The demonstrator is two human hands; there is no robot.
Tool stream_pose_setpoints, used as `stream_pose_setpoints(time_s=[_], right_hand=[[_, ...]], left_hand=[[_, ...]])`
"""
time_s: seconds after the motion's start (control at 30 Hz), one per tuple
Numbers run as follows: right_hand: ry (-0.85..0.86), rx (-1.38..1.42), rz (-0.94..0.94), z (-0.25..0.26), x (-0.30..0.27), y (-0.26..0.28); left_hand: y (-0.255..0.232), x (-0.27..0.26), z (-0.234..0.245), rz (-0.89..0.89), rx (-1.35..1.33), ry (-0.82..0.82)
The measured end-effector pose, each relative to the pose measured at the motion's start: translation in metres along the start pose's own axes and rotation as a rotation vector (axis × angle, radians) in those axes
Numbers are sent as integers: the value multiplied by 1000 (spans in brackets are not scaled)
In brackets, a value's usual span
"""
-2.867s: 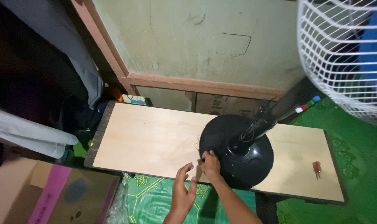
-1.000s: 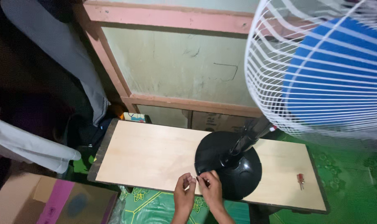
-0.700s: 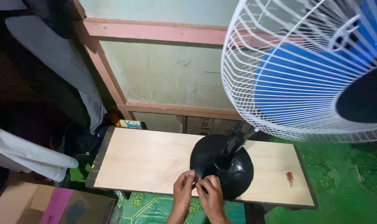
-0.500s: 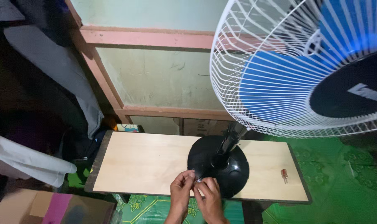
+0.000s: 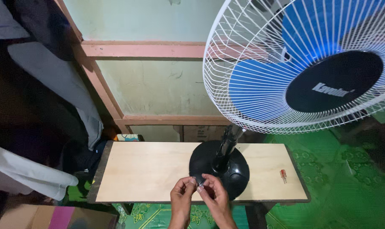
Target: The person assembles a standing fan by attaching the motor housing to the stand, securing the front grille, and adjusting the base. The person uses hands to align and tighten components without visible tools.
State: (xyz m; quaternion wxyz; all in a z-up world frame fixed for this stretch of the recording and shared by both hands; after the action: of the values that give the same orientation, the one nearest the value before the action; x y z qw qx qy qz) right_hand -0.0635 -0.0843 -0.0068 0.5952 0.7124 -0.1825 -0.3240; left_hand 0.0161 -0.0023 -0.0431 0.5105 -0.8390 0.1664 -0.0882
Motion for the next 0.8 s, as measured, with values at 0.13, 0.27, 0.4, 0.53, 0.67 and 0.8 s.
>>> stream_pose_setpoints(time_s=[0.13,0.27,0.4,0.53,0.67,0.8], right_hand=[[46,199,19,-2,-1,9],[-46,143,-1,4,-1,13],[-71,39,-7,9,-1,21],[-29,-34,70,8,-4,26],[-45,-80,148,9,-7,32],[-86,-180,216,10,-11,42]], left_hand=[[-4,-5,-7,-56,52,61],[-13,-8,-15,-75,48,112],[-24,-10,-21,-64,136,109],[-31,-10,-25,-97,122,134],[-32,-7,-27,-117,149,134],[-31,-6,-29,-178,135,137]])
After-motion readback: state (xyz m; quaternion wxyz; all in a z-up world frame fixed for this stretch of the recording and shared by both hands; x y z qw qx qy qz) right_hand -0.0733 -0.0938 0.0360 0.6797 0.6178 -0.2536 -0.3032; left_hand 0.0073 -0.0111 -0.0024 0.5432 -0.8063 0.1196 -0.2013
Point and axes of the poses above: each hand's wrist, its own x-axis towards the middle knuckle, its own z-axis out of the back of the hand, y = z × x, the point moved 4 cm from there along x, towards the middle knuckle, and after that the axes turned 13 degrees about -z, right-handed, at the moved point
